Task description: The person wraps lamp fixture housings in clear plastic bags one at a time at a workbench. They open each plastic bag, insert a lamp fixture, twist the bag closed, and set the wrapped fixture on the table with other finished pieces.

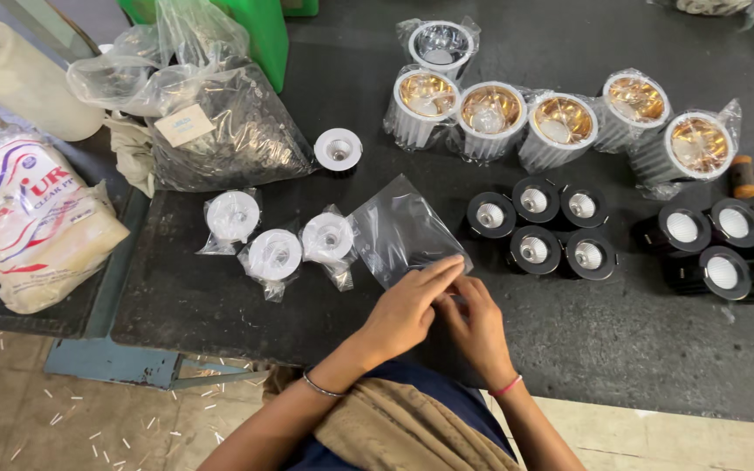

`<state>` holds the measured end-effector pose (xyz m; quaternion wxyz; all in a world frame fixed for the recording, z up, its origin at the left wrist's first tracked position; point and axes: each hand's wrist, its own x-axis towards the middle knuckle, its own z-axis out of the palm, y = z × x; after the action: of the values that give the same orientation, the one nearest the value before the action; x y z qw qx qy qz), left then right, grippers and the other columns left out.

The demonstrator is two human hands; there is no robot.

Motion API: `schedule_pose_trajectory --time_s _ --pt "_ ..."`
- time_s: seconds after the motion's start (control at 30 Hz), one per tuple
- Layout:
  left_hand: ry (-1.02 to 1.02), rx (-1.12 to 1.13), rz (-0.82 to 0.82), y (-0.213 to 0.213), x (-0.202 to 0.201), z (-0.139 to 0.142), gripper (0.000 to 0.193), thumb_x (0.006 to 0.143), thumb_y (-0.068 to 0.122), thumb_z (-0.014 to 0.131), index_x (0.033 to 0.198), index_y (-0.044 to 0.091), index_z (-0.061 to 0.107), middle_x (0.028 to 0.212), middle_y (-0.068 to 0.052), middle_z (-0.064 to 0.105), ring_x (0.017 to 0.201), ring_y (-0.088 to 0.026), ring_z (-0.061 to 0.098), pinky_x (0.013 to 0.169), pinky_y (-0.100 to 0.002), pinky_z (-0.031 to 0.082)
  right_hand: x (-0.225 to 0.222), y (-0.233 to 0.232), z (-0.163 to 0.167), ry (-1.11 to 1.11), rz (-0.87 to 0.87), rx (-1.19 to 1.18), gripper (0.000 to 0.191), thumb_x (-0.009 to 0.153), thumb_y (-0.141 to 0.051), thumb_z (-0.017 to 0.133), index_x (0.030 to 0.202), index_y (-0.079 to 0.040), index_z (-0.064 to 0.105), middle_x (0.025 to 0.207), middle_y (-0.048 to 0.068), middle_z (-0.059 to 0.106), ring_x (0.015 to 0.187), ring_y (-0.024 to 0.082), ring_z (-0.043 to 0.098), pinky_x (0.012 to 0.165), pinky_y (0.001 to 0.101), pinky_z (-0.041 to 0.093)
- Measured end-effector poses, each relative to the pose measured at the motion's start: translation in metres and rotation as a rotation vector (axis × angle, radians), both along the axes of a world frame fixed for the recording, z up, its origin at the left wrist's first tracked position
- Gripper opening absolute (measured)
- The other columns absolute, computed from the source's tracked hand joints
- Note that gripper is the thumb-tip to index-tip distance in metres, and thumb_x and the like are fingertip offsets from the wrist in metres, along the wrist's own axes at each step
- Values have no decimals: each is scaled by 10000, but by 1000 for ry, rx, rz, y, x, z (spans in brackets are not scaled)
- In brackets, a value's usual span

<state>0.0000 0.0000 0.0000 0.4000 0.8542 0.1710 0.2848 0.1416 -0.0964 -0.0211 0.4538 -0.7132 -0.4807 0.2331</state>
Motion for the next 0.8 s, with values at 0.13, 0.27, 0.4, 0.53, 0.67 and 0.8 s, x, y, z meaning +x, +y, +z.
schedule_pose_trajectory --time_s 0.13,0.27,0.4,0.53,0.67,0.8 --pt "65 -42 5 -2 -5 3 775 788 -119 572 1528 84 466 1568 -65 508 1213 -317 600 1038 -394 505 -8 13 -11 15 -95 -28 258 932 -108 674 1172 -16 654 1060 167 698 927 266 764 743 333 614" --pt "-42 4 38 1 -10 2 783 768 -124 576 1519 66 468 1560 -86 499 1269 -336 583 1063 -411 491 -12 28 -28 70 -130 -20 327 927 -89 665 1240 -12 611 1097 167 725 978 259 767 791 348 600" --pt "-89 29 21 4 -13 5 774 777 -131 565 1519 76 485 1559 -79 506 1313 -335 576 1120 -417 475 -18 40 -42 215 87 173 448 967 -42 613 1398 20 508 1310 182 655 1215 282 648 979 359 525" --pt "28 -104 -27 3 -18 5 771 780 -122 550 1514 106 486 1576 -56 511 1219 -319 598 1068 -396 502 -12 60 -44 134 228 170 515 925 -28 670 1419 6 531 1369 173 632 1252 263 639 996 381 538" --pt "-23 -35 -74 9 -19 8 785 752 -123 548 1507 84 486 1558 -81 508 1309 -343 578 1094 -414 486 -14 77 -40 271 178 114 624 883 -57 718 1451 -14 463 1311 150 632 1203 230 649 954 371 577" --pt "1 -231 -281 26 -19 12 686 842 -88 563 1501 89 498 1561 -91 499 1309 -306 605 1023 -387 524 -5 79 -38 63 245 152 631 894 -38 717 1467 -17 454 1308 150 630 1231 236 647 995 368 552"
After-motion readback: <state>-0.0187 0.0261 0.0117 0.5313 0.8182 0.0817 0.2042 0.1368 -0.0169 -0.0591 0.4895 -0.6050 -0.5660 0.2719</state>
